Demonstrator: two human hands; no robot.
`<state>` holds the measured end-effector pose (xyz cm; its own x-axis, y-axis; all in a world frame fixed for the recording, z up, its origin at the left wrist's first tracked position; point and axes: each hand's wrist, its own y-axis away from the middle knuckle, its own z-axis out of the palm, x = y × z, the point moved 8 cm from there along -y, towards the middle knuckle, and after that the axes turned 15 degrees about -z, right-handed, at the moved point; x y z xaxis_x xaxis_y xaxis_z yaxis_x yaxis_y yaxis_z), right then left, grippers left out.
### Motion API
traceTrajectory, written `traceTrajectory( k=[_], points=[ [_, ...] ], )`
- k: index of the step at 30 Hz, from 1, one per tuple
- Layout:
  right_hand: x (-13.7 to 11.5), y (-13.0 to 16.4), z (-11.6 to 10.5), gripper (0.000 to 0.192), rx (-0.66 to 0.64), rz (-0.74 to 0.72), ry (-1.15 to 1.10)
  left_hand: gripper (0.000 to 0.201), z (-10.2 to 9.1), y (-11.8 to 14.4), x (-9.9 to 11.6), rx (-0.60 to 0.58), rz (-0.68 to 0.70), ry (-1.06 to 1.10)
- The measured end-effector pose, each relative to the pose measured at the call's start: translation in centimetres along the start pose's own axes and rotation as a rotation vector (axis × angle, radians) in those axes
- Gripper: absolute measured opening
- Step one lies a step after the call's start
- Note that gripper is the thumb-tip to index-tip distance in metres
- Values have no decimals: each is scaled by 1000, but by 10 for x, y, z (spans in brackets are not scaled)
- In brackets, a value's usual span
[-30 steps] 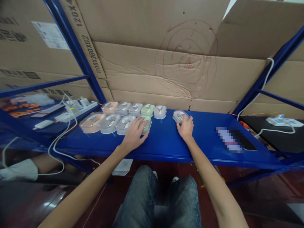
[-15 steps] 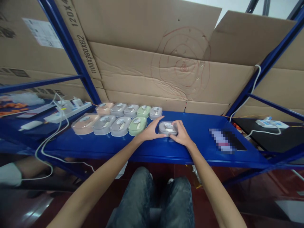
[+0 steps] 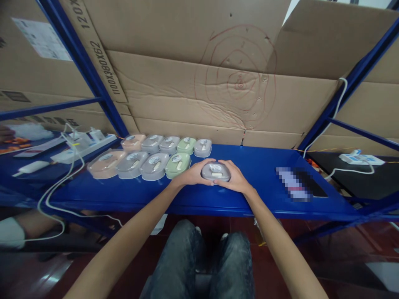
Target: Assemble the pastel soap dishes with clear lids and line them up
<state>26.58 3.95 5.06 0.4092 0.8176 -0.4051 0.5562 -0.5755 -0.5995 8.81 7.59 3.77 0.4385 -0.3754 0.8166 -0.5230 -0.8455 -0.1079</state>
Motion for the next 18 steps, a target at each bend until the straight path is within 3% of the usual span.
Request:
traceTrajectory(
  k=[7,10,15,18],
  points=[
    [4,1,-2,83,47,-1,-25,95,-1,2,3,13,-5,-12],
    [13,2,-3,82,94,53,-102,100,-1,0,-1,22,-51,-40],
    [53,13,-17,82,251,241,-123,116,-3,-1,-6,53,-96,-21],
    [84,28,-44,89,363,407,54,106,-2,-1,-5,43,-101,-43]
  ],
)
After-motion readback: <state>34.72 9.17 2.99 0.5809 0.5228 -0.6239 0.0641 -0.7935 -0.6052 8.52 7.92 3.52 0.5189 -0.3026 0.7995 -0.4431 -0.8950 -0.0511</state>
